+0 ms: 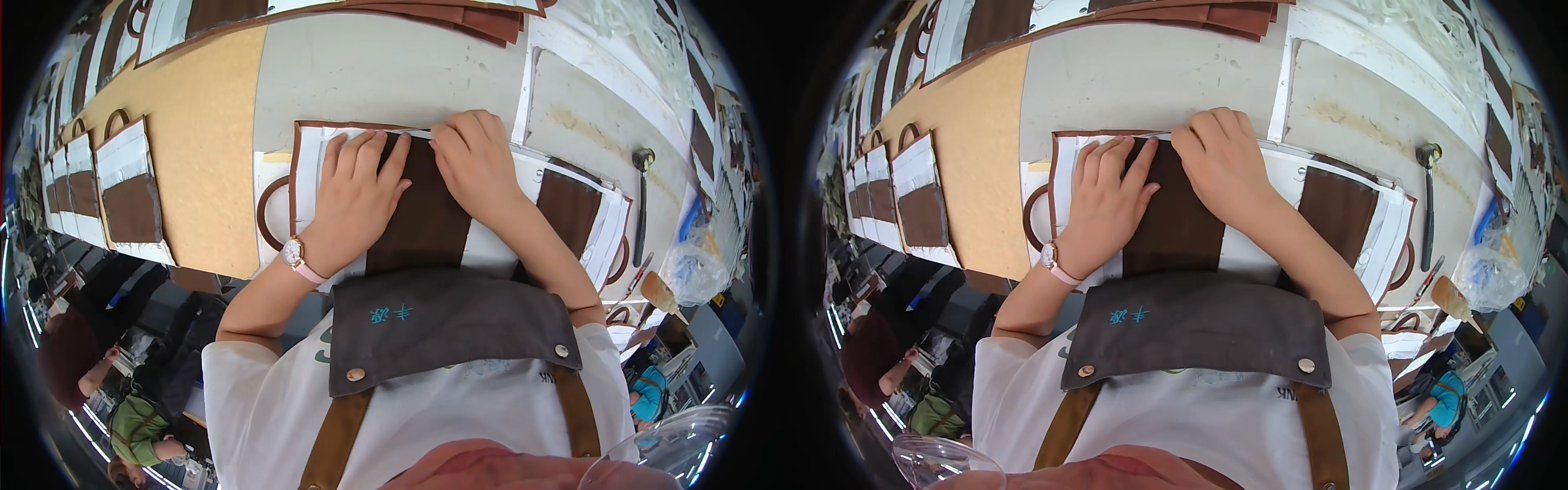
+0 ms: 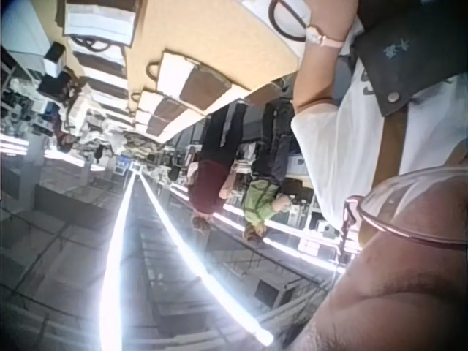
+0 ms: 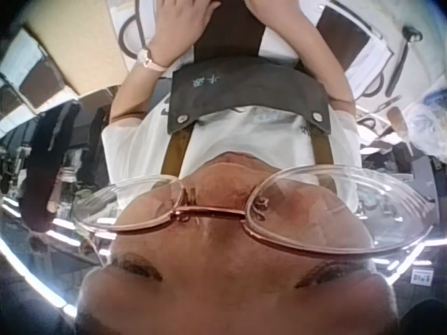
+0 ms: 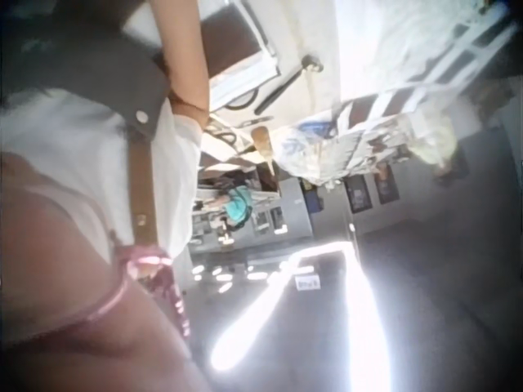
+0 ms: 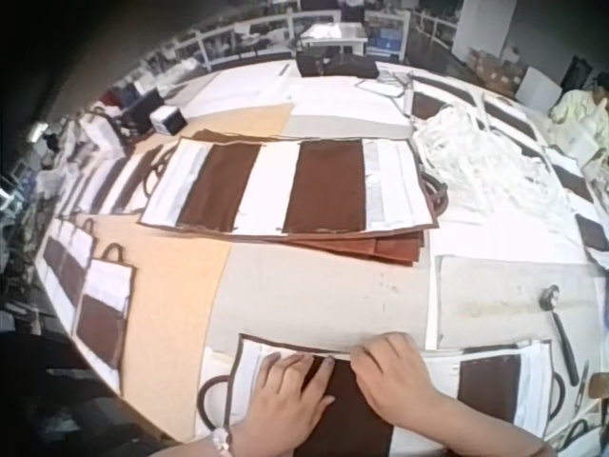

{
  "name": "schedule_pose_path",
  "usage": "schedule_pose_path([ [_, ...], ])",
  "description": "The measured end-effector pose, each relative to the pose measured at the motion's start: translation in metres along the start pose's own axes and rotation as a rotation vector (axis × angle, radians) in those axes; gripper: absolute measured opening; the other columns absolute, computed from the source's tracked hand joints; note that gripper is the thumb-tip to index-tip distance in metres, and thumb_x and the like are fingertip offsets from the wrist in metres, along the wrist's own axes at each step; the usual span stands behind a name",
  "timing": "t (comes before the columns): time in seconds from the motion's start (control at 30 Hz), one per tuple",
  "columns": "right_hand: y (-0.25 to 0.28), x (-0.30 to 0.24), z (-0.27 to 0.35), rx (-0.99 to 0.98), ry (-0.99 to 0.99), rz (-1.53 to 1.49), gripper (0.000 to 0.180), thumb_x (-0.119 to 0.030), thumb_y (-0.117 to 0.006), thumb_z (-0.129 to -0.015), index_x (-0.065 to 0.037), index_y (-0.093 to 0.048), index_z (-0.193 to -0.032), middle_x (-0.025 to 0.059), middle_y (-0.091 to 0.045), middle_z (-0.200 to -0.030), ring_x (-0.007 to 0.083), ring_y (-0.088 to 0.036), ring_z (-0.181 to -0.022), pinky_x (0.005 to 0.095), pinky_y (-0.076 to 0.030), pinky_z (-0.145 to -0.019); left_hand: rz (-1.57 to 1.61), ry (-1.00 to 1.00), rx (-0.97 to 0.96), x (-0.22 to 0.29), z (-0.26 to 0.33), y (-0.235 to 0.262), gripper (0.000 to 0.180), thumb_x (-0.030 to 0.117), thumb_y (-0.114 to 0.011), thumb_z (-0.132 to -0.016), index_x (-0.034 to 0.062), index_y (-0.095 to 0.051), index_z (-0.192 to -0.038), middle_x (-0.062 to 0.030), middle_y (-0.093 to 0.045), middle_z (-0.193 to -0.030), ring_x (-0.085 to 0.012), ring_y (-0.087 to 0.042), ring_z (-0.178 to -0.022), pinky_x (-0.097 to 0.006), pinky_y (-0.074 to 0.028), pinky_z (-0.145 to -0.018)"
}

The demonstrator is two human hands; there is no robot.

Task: The person assembles a brown and white striped handbag by hand. They place white plastic strips onto the bag's surface, aligning them with the pattern, and use a hammer to secure them. The person handles multiple bag components and tools on a factory workbench.

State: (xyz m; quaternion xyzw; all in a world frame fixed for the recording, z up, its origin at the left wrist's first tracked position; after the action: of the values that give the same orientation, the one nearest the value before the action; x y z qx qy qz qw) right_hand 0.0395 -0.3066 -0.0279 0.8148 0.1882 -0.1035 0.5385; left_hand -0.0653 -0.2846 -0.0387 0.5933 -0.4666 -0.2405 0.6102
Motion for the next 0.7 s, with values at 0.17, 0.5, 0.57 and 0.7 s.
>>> schedule_pose_path([
  [0.17, -0.0017, -0.0080, 0.0011, 0.004, 0.115, 0.113, 0.022, -0.009, -0.064, -0.069, -0.003, -0.063, -0.090, 0.0078, -0.055, -0.089, 0.0244, -0.054, -0.088, 0.0370, -0.044, -0.082, 0.015, 0.008, 0.034, -0.0002, -0.0014, 0.0012, 0.051, 0.018, -0.073, -0.084, 0.0077, -0.059, -0.132, -0.0160, -0.052, -0.123, -0.0318, -0.050, -0.119, -0.050, -0.037, -0.106],
  [0.5, -0.0048, -0.0054, -0.0021, 0.044, 0.116, 0.148, 0.020, -0.010, -0.063, -0.069, -0.003, -0.062, -0.088, 0.0068, -0.054, -0.085, 0.0231, -0.053, -0.083, 0.0344, -0.044, -0.073, -0.014, 0.002, 0.057, 0.0019, -0.0025, 0.0024, 0.048, 0.018, -0.073, -0.084, 0.0084, -0.060, -0.129, -0.0159, -0.053, -0.121, -0.0321, -0.050, -0.118, -0.049, -0.037, -0.104],
  [0.57, -0.0016, -0.0080, -0.0006, 0.077, 0.129, 0.144, 0.019, -0.011, -0.063, -0.069, -0.003, -0.062, -0.087, 0.0064, -0.053, -0.085, 0.0228, -0.053, -0.082, 0.0345, -0.044, -0.073, -0.012, 0.013, 0.054, 0.0008, -0.0017, 0.0022, 0.049, 0.019, -0.073, -0.084, 0.0079, -0.059, -0.130, -0.0156, -0.053, -0.121, -0.0318, -0.050, -0.118, -0.049, -0.037, -0.104],
  [0.7, -0.0004, -0.0084, 0.0023, 0.074, 0.161, 0.130, 0.018, -0.011, -0.063, -0.069, -0.004, -0.061, -0.086, 0.0060, -0.053, -0.085, 0.0224, -0.052, -0.082, 0.0349, -0.043, -0.073, -0.023, 0.028, 0.047, -0.0004, -0.0011, 0.0006, 0.051, 0.020, -0.072, -0.084, 0.0061, -0.058, -0.132, -0.0150, -0.054, -0.121, -0.0309, -0.051, -0.118, -0.049, -0.037, -0.105],
])
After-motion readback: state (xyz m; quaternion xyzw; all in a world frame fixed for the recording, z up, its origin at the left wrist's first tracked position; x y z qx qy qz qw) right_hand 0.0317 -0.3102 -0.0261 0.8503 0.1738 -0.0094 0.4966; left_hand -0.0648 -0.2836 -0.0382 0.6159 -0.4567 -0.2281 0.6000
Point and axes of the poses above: each hand's wrist, its own z-axis away from the middle knuckle, its own y-axis out of the back of the hand, x = y × z, the point moved 10 cm from there along -z, towards the middle knuckle
